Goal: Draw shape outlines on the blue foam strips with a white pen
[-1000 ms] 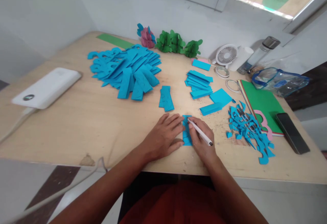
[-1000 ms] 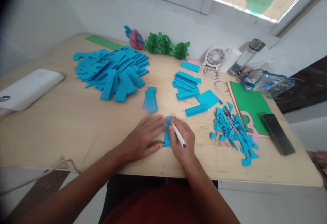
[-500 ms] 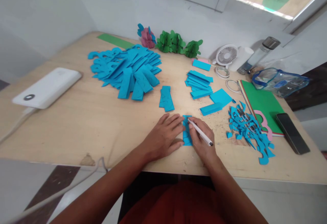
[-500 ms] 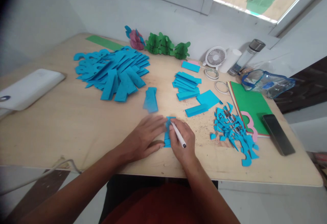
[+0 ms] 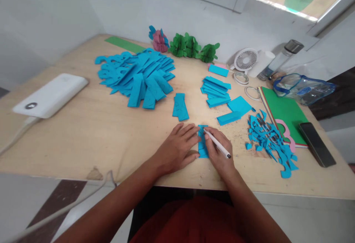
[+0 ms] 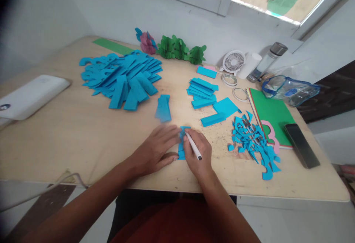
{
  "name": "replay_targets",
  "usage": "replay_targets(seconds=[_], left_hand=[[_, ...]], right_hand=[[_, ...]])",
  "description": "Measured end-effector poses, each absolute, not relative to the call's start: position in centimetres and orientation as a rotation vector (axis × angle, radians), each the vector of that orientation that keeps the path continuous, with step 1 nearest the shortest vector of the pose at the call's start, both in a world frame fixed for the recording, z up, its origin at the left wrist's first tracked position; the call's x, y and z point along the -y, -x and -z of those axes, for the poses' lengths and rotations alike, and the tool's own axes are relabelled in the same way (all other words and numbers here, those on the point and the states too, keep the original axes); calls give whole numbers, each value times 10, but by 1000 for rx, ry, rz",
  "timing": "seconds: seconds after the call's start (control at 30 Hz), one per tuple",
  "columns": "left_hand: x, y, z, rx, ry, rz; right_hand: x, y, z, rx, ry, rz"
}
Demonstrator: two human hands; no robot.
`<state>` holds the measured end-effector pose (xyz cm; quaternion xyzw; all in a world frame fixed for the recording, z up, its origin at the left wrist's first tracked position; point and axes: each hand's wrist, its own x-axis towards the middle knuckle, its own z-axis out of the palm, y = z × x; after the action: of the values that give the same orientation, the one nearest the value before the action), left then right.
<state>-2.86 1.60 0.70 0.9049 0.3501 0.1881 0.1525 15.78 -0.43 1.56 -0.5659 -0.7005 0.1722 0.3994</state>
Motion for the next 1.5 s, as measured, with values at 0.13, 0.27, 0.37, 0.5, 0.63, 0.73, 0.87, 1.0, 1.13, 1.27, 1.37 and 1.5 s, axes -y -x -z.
replay_targets(seconds=[0.13,0.27,0.37,0.5,0.63,0.73,0.87,1.0,1.13,1.27,1.37,1.5], left_hand=[[-16,29,-7,-1002,-2602,-537],[-17,29,-6,-1005,-2600,-542],[-17,30,-6,-1004,-2597,-546],[-16,29,-7,-1007,-2589,-539],[-16,29,-7,-1007,-2588,-548],[-17,29,-7,-1006,-2591,-554],[-16,29,-7,-1007,-2592,-540],[-16,29,-7,-1007,-2588,-530],[-16,29,-7,-1006,-2592,-536],[-16,29,-7,-1003,-2593,-538],[-16,29,-7,-1004,-2594,-540],[-16,29,-8,-1003,-2594,-545]], right_hand=[[4,-158,-15,1768,1431,-432],[4,-158,-15,1765,1427,-440],[4,-158,-15,1764,1424,-438],[4,-158,-15,1760,1421,-438],[4,-158,-15,1755,1424,-440],[4,-158,-16,1748,1430,-446],[5,-158,-16,1738,1433,-459],[6,-158,-15,1717,1425,-450],[6,-157,-16,1701,1412,-458],[7,-156,-19,1681,1428,-488],[7,-156,-20,1683,1423,-500],[7,-156,-19,1682,1425,-502]])
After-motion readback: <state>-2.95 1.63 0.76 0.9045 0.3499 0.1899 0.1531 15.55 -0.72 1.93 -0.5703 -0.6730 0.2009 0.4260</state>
